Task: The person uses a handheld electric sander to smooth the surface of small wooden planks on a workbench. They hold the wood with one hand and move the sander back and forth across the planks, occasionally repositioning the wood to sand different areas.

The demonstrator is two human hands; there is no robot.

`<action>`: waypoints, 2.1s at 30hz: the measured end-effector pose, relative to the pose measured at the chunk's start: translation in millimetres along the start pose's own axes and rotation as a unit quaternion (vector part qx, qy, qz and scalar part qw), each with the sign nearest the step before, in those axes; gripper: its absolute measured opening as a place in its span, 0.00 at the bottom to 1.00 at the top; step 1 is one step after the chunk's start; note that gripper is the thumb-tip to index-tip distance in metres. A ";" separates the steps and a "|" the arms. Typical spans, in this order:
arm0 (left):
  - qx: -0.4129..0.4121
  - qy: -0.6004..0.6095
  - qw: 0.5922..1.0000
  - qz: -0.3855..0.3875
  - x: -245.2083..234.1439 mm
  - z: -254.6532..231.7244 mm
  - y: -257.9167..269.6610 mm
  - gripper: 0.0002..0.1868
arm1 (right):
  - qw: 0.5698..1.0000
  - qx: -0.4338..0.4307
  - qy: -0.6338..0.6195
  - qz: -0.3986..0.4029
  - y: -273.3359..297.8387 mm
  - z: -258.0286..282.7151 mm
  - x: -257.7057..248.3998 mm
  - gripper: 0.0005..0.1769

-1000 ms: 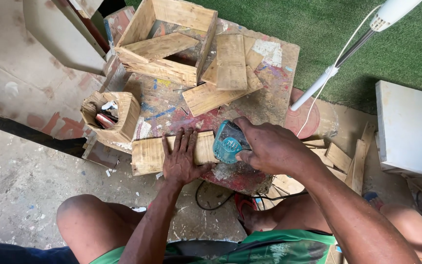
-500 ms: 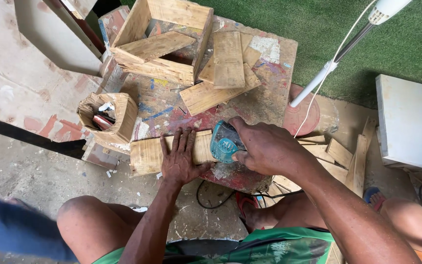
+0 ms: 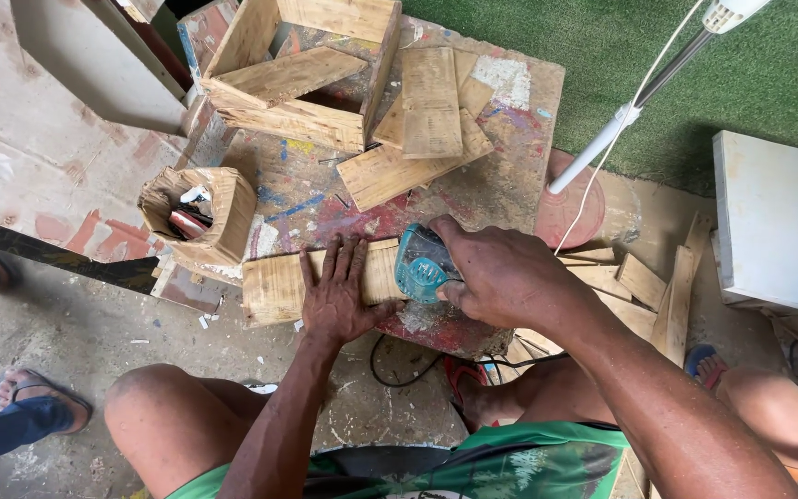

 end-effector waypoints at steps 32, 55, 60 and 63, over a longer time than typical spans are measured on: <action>0.017 -0.031 0.999 0.036 -9.6 0.1 4.1 0.58 | 0.999 -0.008 0.029 0.015 8.1 18.2 -12.6 0.40; 0.006 -0.022 0.998 0.066 -24.6 -10.3 4.8 0.59 | 0.991 -0.002 -0.101 -0.086 -19.8 -14.3 -29.3 0.40; 0.003 -0.018 0.997 0.072 -24.0 -9.4 3.7 0.60 | 0.989 -0.003 -0.114 -0.090 -25.6 -11.2 -26.3 0.39; 0.005 -0.011 0.998 0.060 -21.6 -8.4 3.5 0.60 | 0.990 -0.003 -0.110 -0.085 -26.7 -9.3 -24.9 0.40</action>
Point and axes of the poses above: each hand's wrist, its own y-axis away from the middle knuckle, its own x-axis out of the palm, z = x × y, the point moved 2 cm from there along -y, towards the middle knuckle, and after that the axes turned 11 degrees about x, right-handed, at the moved point
